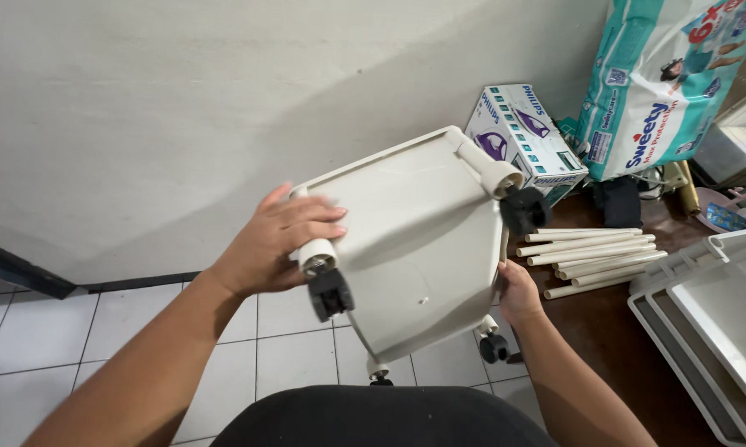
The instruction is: The person assembles a white plastic storage unit by inserting cylindrical rods into corner holes of stacked trays. They repeatedly insert and remove rods, then attach black wheel caps to the bottom of the unit. The assembled unit is placed on a wooden table.
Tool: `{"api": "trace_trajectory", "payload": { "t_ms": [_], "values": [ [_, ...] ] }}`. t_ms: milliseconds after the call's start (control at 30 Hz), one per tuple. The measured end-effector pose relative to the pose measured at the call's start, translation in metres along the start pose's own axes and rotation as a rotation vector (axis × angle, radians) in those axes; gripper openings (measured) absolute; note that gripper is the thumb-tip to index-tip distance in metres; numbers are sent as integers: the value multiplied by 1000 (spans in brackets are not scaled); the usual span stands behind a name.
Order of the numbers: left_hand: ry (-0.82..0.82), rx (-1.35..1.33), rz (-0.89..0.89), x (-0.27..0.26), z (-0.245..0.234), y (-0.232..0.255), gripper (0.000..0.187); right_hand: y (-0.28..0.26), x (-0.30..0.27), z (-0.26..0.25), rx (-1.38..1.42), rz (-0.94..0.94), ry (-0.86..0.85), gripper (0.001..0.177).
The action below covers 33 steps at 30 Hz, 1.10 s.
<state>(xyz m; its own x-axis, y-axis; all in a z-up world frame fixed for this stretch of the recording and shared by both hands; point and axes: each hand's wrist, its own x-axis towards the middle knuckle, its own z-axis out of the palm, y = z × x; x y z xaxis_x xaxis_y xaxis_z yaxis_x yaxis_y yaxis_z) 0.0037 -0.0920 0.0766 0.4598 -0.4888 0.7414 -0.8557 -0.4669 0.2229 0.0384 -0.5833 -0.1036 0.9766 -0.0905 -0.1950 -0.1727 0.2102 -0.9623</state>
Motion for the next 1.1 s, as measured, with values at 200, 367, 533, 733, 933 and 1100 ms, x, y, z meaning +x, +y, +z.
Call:
{"api": "trace_trajectory", "payload": {
  "t_ms": [200,367,533,733,933,1100],
  "values": [
    [108,28,149,31,-1,31,31,-33,-22,81,-543,95,150,32],
    [60,225,69,35,-6,48,44,-91,-73,134,-397,-169,-211,34],
    [-92,285,14,39,-18,62,47,-164,-129,212,-611,-672,-765,52],
    [-292,275,61,46,-34,63,43,-185,-158,273,-1126,-497,-653,47],
    [-406,271,8,42,-40,60,42,-173,-156,274,-1192,-610,-647,37],
    [-439,238,-44,32,-38,59,39,-169,-154,271,-1186,-511,-705,34]
  ]
}}
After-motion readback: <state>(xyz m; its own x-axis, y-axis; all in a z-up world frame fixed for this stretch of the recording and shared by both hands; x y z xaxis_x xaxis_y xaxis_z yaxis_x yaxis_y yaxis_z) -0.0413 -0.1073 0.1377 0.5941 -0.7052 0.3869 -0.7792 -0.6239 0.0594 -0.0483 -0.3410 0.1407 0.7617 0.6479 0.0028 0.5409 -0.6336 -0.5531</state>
